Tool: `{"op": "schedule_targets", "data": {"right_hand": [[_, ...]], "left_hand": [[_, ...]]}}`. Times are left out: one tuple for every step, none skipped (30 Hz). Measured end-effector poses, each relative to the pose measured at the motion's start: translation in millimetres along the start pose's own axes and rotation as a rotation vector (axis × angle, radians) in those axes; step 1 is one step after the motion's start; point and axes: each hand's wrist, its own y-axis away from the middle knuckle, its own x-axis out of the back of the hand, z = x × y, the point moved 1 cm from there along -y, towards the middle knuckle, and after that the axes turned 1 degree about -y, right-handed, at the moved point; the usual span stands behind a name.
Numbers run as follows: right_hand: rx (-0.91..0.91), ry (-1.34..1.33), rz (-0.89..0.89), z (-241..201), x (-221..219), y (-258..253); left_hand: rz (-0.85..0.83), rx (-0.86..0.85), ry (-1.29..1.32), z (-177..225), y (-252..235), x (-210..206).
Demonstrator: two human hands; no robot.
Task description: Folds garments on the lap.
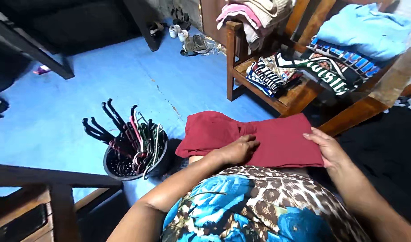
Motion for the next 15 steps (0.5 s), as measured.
{"op": "schedule_targets", "data": {"right_hand": [[0.015, -0.009, -0.010, -14, -14, 0], [0.026, -0.019, -0.033, -29, -30, -2], [0.037, -0.028, -0.069, -43, -48, -3], [0.051, -0.027, -0.117, -56, -69, -4], [0.073, -0.020, -0.172, -64, -92, -5], [0.096, 0.001, -0.245, -70, -117, -6], [0.110, 0.034, -0.328, -74, -144, -5], [0.103, 0.047, -0.426, -77, -172, -2], [0.087, 0.059, -0.536, -77, -199, 0], [0.073, 0.075, -0.639, -74, -224, 2], [0.067, 0.111, -0.732, -67, -243, 1], [0.080, 0.172, -0.809, -56, -256, -3], [0.128, 0.263, -0.854, -43, -263, -9], [0.208, 0.370, -0.864, -33, -266, -17], [0.310, 0.482, -0.840, -23, -266, -26]], "left_hand": [[0.039, 0.011, 0.027, 0, 4, 10], [0.102, 0.033, 0.077, 0, 10, 24], [0.188, 0.068, 0.172, -1, 19, 39], [0.294, 0.104, 0.318, -4, 31, 53], [0.413, 0.123, 0.505, -12, 45, 65], [0.517, 0.124, 0.715, -22, 60, 75], [0.593, 0.116, 0.911, -34, 74, 84], [0.630, 0.106, 1.057, -48, 90, 92], [0.640, 0.083, 1.162, -64, 106, 97], [0.658, 0.067, 1.250, -77, 121, 98], [0.693, 0.087, 1.334, -87, 134, 95], [0.718, 0.134, 1.388, -99, 145, 89], [0.735, 0.189, 1.418, -110, 151, 83], [0.752, 0.257, 1.418, -117, 154, 77], [0.782, 0.342, 1.399, -119, 155, 71]]}}
